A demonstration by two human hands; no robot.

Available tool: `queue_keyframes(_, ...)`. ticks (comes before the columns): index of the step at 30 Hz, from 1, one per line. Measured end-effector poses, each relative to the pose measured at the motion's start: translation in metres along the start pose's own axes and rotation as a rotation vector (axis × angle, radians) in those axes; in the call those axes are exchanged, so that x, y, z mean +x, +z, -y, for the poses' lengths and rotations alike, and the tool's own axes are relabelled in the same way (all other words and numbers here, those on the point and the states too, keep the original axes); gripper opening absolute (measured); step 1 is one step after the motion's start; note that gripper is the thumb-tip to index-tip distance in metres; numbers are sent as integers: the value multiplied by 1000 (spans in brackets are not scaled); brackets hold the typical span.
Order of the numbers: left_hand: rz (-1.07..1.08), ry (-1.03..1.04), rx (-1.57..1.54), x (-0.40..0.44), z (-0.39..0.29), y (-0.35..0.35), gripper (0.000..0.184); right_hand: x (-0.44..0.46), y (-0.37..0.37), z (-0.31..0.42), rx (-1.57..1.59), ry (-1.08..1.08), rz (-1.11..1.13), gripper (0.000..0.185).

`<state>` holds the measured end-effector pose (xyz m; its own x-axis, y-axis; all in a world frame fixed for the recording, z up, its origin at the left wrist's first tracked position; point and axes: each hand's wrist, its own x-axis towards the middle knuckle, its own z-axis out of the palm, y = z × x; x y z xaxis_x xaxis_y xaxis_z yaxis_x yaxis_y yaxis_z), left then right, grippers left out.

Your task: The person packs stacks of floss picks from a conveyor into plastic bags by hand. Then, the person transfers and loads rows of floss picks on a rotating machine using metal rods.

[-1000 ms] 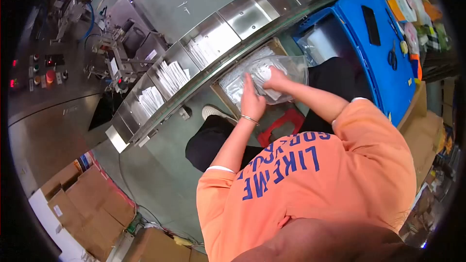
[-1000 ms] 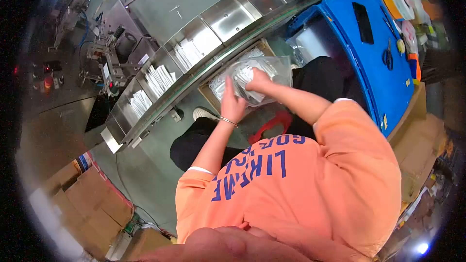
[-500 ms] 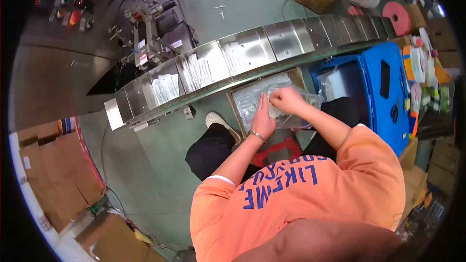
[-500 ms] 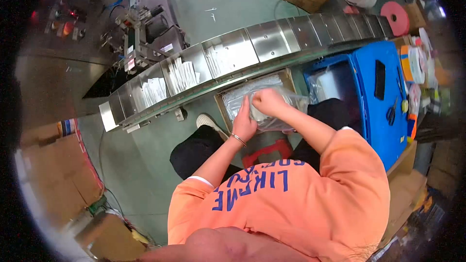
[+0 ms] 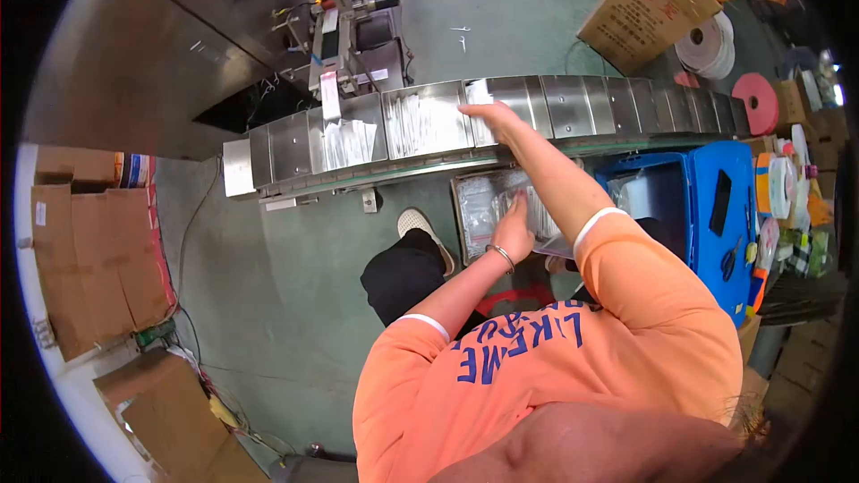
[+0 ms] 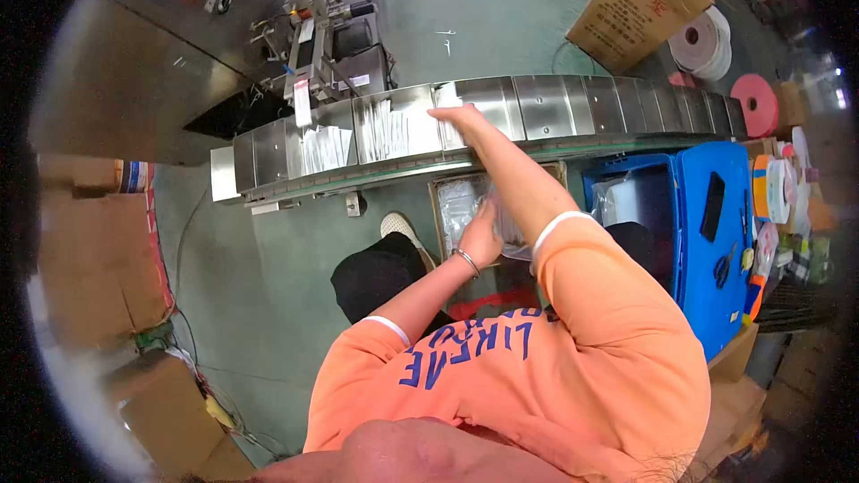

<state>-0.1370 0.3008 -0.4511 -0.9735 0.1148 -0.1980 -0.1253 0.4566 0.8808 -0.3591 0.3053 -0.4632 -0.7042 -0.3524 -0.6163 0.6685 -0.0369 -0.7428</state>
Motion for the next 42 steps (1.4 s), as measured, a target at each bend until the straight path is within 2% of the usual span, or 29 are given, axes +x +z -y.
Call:
queue_keyframes(1,-14,13,23,0,0,2,73,-16,11,12,-17,5,6,46)
queue_keyframes(3,1,2,7,0,-2,2,73,-49,29,31,-237,-296,-284,35)
queue_keyframes(4,29,-4,4,0,-4,0,73,-38,32,23,-125,-446,-207,31)
queue_keyframes(5,18,-16,-1,1,-6,-1,73,-35,42,22,-132,-438,-194,31)
queue_keyframes(7,141,-114,-58,0,-15,-9,71,-43,75,27,-524,-488,-287,33)
queue_keyframes(8,85,-107,-63,-1,-18,-9,61,-22,77,16,-603,-410,-234,36)
queue_keyframes(9,74,-103,-56,3,-7,4,61,12,71,-7,-584,-344,-191,43)
queue_keyframes(11,118,51,-33,15,29,34,39,21,85,-12,-873,-184,-340,53)
queue_keyframes(12,32,208,-55,11,-1,5,36,10,96,-5,-926,-126,-325,68)
queue_keyframes(13,23,207,-55,9,-8,-5,36,16,104,-9,-931,-130,-319,68)
queue_keyframes(15,151,115,-40,6,-12,-12,38,29,115,-20,-829,-195,-548,80)
queue_keyframes(17,148,165,-84,6,-12,-13,39,31,108,-14,-754,-127,-491,80)
queue_keyframes(19,133,216,-127,9,-3,-3,42,16,103,3,-543,39,-39,70)
queue_keyframes(20,92,207,-120,11,12,14,44,26,99,-2,-514,24,32,56)
queue_keyframes(23,94,146,-117,10,10,12,49,24,98,3,-426,148,181,47)
queue_keyframes(25,137,95,-123,9,3,3,50,31,97,-3,-454,116,150,45)
queue_keyframes(27,210,51,-102,9,0,-1,49,34,96,-10,-635,-14,-79,47)
queue_keyframes(29,205,106,-72,9,-4,-5,49,33,90,-13,-635,-45,-62,48)
queue_keyframes(31,204,152,-38,5,-7,-8,48,9,99,-6,-761,-196,-258,48)
queue_keyframes(32,107,220,-77,4,-8,-9,43,30,87,-21,-835,-215,-330,64)
queue_keyframes(33,9,288,-115,3,-9,-9,39,34,89,-25,-835,-216,-326,64)
queue_keyframes(34,12,158,-170,5,1,4,39,36,92,-28,-630,-192,-298,76)
queue_keyframes(35,9,157,-166,7,9,17,39,38,96,-30,-424,-169,-267,88)
queue_keyframes(37,224,76,-90,10,7,11,44,35,114,-32,-324,-157,-285,94)
queue_keyframes(38,164,69,-83,8,22,29,43,34,130,-28,-222,-152,-295,101)
queue_keyframes(39,-78,196,-416,6,13,21,45,17,146,-14,-140,-110,-188,99)
queue_keyframes(40,-32,227,-398,12,35,44,46,-5,156,1,-63,-80,-64,98)
queue_keyframes(41,-95,376,-41,22,49,68,45,25,153,-12,-217,-107,-113,126)
queue_keyframes(42,-137,408,36,46,51,20,45,50,149,-29,-203,-160,-124,128)
